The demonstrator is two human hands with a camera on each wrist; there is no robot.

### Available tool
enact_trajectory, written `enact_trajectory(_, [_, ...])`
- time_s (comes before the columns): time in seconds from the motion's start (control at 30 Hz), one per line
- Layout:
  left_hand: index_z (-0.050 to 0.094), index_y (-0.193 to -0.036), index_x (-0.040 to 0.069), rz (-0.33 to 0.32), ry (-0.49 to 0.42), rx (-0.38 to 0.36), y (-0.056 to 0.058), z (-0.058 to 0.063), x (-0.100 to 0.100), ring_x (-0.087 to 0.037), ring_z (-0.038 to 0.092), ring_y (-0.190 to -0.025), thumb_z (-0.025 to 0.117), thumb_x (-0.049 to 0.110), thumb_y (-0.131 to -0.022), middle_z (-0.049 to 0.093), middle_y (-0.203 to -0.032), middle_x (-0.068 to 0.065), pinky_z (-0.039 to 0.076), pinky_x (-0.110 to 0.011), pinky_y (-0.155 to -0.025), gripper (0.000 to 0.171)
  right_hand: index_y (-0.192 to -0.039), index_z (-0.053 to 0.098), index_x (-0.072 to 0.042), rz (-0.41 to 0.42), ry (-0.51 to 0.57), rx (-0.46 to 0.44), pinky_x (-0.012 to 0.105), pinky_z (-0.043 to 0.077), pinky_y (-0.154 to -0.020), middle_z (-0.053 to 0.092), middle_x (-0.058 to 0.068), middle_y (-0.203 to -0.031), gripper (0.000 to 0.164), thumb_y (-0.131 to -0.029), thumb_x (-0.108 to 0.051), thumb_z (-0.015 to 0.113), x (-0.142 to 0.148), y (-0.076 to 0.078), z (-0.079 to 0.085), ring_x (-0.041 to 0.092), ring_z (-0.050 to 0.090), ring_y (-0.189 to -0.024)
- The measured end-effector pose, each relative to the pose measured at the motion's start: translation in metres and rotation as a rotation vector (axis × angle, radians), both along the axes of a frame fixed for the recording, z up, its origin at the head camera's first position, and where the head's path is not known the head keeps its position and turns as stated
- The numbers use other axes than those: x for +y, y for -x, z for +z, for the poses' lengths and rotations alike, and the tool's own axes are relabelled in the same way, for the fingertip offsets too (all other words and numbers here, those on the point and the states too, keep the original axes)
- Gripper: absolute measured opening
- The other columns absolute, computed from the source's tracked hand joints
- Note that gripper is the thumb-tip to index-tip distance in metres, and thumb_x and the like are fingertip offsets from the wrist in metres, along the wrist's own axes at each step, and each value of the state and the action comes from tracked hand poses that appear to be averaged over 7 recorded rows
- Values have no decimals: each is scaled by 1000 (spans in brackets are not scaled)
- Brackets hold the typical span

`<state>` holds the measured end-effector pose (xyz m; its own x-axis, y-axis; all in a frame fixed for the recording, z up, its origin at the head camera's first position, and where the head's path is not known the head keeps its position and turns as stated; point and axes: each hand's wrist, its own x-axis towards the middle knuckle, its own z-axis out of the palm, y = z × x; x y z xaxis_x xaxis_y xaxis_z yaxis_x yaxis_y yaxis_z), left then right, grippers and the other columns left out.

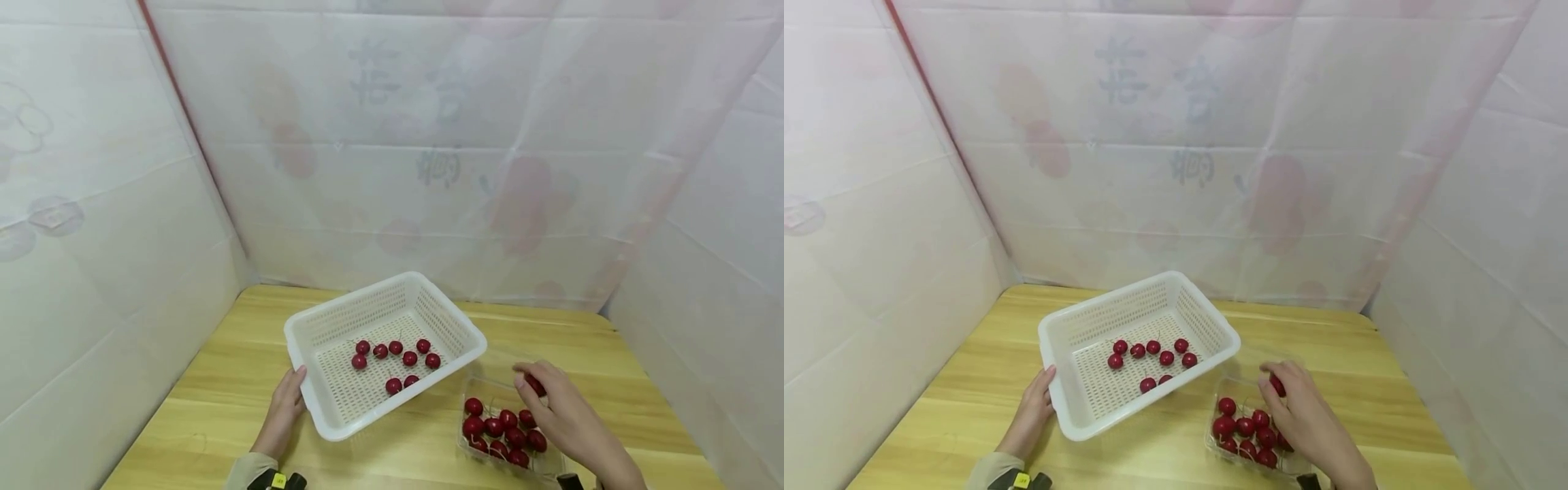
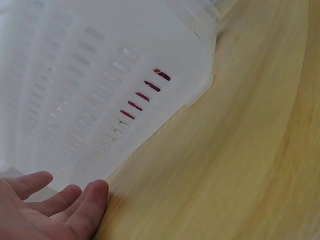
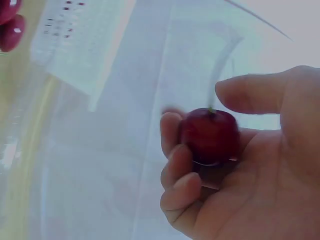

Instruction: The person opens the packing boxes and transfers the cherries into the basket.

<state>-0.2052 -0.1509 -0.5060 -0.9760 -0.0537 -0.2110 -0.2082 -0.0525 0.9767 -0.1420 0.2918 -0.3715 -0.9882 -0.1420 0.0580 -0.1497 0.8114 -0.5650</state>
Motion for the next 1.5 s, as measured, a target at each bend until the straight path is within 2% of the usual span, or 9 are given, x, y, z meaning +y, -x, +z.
enact_trajectory(0.13, [24, -162, 0, -5, 2, 9, -3, 0, -2, -44, 39, -150, 38, 53, -110, 37, -161, -29, 57, -26, -102, 76, -151, 46, 5, 81, -22, 91, 24, 41, -69, 57, 2, -109, 48, -111, -23, 47, -11, 12, 17, 15, 47, -95])
enact_trajectory(0.3, [26, -161, 2, -42, 43, 56, -6, -1, -5, -43, 43, -148, 34, 53, -111, 42, -160, -28, 53, -36, -111, 72, -152, 45, 5, 194, -50, 132, 24, 42, -73, 59, 5, -118, 47, -108, -10, 49, -35, 39, 26, 17, 48, -99])
enact_trajectory(0.5, [22, -163, 0, -35, -15, 31, -3, 1, -2, -44, 37, -151, 37, 52, -111, 35, -162, -30, 55, -25, -105, 75, -128, 67, 1, 308, -130, 243, 31, 55, -81, 65, 9, -116, 31, -98, -6, 66, -67, 76, 5, 16, 60, -101])
enact_trajectory(0.67, [24, -163, 2, -41, -9, 41, -1, 0, -2, -43, 39, -150, 37, 53, -110, 37, -162, -29, 55, -25, -105, 75, -116, 73, -3, 409, -126, 255, 35, 60, -86, 72, 9, -112, 22, -95, -6, 71, -96, 96, -15, 20, 67, -101])
enact_trajectory(0.83, [26, -161, 0, -28, -3, 44, -1, 1, -2, -45, 41, -149, 37, 53, -110, 39, -160, -31, 57, -23, -100, 74, -119, 74, -1, 424, -93, 170, 24, 57, -76, 70, 10, -113, 24, -97, -8, 70, -118, 104, -31, 16, 62, -96])
enact_trajectory(1.0, [26, -161, -1, -26, 1, 44, -1, 1, -1, -45, 43, -148, 38, 53, -110, 40, -159, -31, 57, -27, -102, 75, -126, 70, 4, 438, -91, 133, 22, 57, -76, 68, 13, -115, 29, -99, -3, 63, -131, 106, -45, 16, 62, -96])
enact_trajectory(1.2, [24, -162, 2, -38, 8, 38, -3, 3, -3, -43, 40, -150, 37, 54, -110, 38, -161, -28, 56, -25, -103, 75, -124, 71, 3, 454, -46, 108, 20, 57, -74, 71, 12, -113, 27, -99, -4, 65, -135, 105, -56, 16, 65, -93])
enact_trajectory(1.37, [24, -163, 2, -29, -6, 30, -3, 7, -5, -43, 41, -150, 38, 54, -110, 39, -161, -29, 56, -18, -98, 75, -126, 71, -1, 462, -51, 108, 29, 61, -83, 73, 14, -118, 29, -99, -7, 66, -136, 109, -58, 21, 69, -100])
enact_trajectory(1.5, [24, -163, 2, -25, -9, 34, 0, 5, -3, -43, 42, -149, 39, 53, -110, 39, -161, -29, 56, -20, -99, 76, -128, 70, -2, 453, -42, 99, 40, 62, -92, 72, 16, -123, 30, -99, -9, 67, -133, 108, -56, 30, 70, -110])
